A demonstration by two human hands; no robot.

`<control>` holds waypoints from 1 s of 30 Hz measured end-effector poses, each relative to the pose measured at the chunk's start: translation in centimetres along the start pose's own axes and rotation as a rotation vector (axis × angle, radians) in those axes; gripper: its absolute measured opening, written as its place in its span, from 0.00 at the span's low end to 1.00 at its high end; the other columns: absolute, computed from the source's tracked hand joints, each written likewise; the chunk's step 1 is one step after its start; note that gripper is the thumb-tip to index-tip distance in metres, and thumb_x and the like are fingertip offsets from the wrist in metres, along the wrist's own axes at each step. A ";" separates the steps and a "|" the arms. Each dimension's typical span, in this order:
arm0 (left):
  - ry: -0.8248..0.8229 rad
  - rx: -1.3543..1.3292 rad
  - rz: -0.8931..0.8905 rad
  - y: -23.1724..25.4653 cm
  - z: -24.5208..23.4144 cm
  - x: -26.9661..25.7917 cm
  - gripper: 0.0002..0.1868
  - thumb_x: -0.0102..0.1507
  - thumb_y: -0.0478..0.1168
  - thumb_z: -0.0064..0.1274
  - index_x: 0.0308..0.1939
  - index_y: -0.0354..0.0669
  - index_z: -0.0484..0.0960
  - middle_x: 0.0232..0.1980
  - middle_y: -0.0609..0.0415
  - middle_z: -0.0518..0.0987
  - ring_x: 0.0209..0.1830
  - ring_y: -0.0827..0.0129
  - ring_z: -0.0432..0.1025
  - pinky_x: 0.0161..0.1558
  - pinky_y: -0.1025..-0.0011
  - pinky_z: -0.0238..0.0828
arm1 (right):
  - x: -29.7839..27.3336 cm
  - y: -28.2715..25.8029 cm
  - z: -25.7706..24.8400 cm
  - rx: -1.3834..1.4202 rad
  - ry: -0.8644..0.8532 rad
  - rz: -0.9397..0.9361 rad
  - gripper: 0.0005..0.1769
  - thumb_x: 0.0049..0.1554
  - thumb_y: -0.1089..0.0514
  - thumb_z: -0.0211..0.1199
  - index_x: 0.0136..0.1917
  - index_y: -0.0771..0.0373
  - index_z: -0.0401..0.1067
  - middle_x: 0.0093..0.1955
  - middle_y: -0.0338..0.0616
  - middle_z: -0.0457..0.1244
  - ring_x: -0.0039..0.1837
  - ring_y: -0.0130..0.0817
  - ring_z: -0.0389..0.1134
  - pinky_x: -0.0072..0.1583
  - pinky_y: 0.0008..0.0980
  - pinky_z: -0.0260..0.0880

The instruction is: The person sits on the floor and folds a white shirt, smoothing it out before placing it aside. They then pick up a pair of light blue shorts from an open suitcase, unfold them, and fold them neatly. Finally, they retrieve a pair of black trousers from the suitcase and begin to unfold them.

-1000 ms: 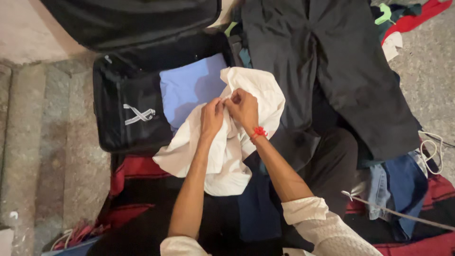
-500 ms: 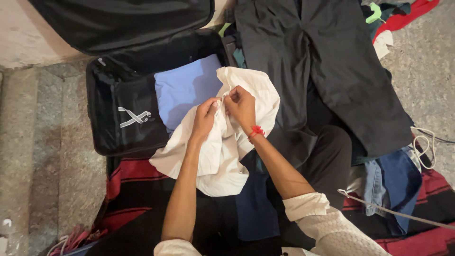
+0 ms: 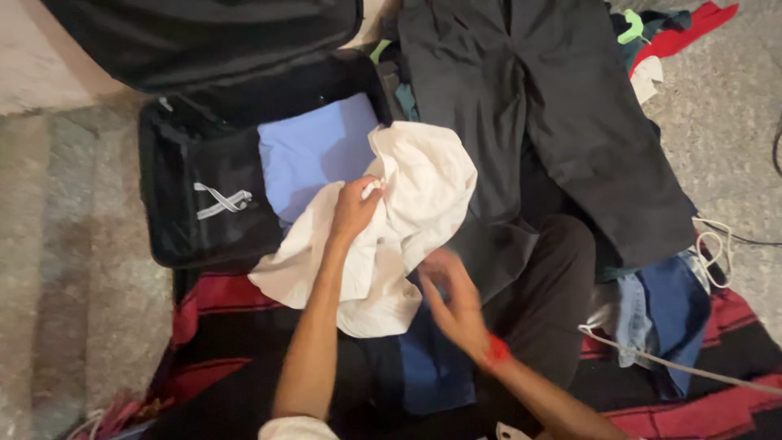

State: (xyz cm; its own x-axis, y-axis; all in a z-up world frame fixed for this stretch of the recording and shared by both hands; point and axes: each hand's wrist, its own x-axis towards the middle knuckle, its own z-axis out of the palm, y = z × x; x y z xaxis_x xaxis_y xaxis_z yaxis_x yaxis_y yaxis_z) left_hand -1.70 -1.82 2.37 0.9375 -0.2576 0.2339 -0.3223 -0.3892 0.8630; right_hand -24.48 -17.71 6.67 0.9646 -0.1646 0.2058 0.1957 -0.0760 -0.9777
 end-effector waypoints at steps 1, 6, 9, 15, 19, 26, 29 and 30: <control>-0.037 0.019 -0.048 -0.1 0.0 -0.1 0.15 0.65 0.45 0.56 0.45 0.33 0.83 0.39 0.39 0.83 0.39 0.55 0.77 0.43 0.64 0.71 | -3.1 -0.3 -3.1 -0.187 -0.063 0.042 0.12 0.56 0.73 0.57 0.53 0.67 0.72 0.62 0.48 0.66 0.54 0.37 0.71 0.52 0.31 0.72; -0.157 0.011 -0.210 -1.8 -0.1 0.0 0.16 0.68 0.45 0.53 0.46 0.34 0.84 0.38 0.36 0.82 0.37 0.49 0.77 0.44 0.62 0.71 | -16.5 2.8 -18.7 -0.399 0.242 -0.186 0.12 0.54 0.54 0.58 0.33 0.63 0.67 0.34 0.47 0.64 0.36 0.36 0.64 0.41 0.32 0.61; -0.016 -0.042 0.011 -4.0 0.7 0.2 0.13 0.67 0.40 0.52 0.49 0.33 0.83 0.48 0.37 0.83 0.52 0.51 0.77 0.53 0.64 0.69 | -17.6 6.8 -26.8 0.086 0.686 -0.227 0.21 0.71 0.50 0.41 0.48 0.66 0.67 0.42 0.49 0.61 0.45 0.37 0.63 0.48 0.30 0.63; -0.044 -0.159 -0.169 -3.6 0.4 0.9 0.19 0.61 0.42 0.54 0.53 0.35 0.82 0.47 0.46 0.85 0.47 0.61 0.78 0.50 0.67 0.71 | -4.4 6.6 -31.7 0.141 0.903 -0.105 0.10 0.63 0.69 0.54 0.40 0.62 0.60 0.40 0.41 0.58 0.41 0.28 0.57 0.47 0.26 0.62; -0.048 -0.121 -0.395 -4.6 -3.3 2.1 0.28 0.73 0.59 0.43 0.50 0.40 0.89 0.48 0.50 0.86 0.45 0.65 0.73 0.50 0.69 0.68 | 8.6 3.3 -27.5 0.290 0.426 0.057 0.06 0.62 0.65 0.53 0.43 0.61 0.68 0.43 0.44 0.64 0.43 0.32 0.65 0.45 0.28 0.65; -0.185 0.649 -0.556 -8.9 -9.9 -1.1 0.44 0.52 0.71 0.60 0.61 0.43 0.80 0.59 0.37 0.77 0.59 0.39 0.70 0.55 0.49 0.65 | 21.1 0.3 -16.2 -0.065 -0.365 0.385 0.21 0.59 0.55 0.60 0.64 0.61 0.65 0.65 0.46 0.62 0.58 0.32 0.68 0.53 0.33 0.72; -0.363 0.575 -0.726 -7.0 -9.8 -1.8 0.42 0.54 0.71 0.58 0.58 0.42 0.82 0.58 0.39 0.80 0.62 0.46 0.73 0.60 0.54 0.66 | 21.8 1.0 -12.0 -0.231 -0.448 0.588 0.32 0.55 0.48 0.66 0.68 0.59 0.61 0.61 0.39 0.63 0.51 0.30 0.68 0.44 0.32 0.70; -0.398 0.572 -0.755 -6.3 -9.5 -1.5 0.39 0.56 0.70 0.57 0.57 0.42 0.84 0.57 0.40 0.81 0.62 0.48 0.74 0.60 0.55 0.67 | 21.6 1.6 -11.2 -0.242 -0.476 0.576 0.31 0.54 0.48 0.68 0.66 0.62 0.65 0.55 0.41 0.64 0.48 0.31 0.66 0.42 0.31 0.67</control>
State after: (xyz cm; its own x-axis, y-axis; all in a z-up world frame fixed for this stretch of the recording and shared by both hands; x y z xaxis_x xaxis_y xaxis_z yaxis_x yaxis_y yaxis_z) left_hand 0.15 9.39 0.87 0.8439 -0.0051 -0.5365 0.2214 -0.9076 0.3568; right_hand -5.30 -32.42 9.99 0.8850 0.1920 -0.4241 -0.3493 -0.3283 -0.8776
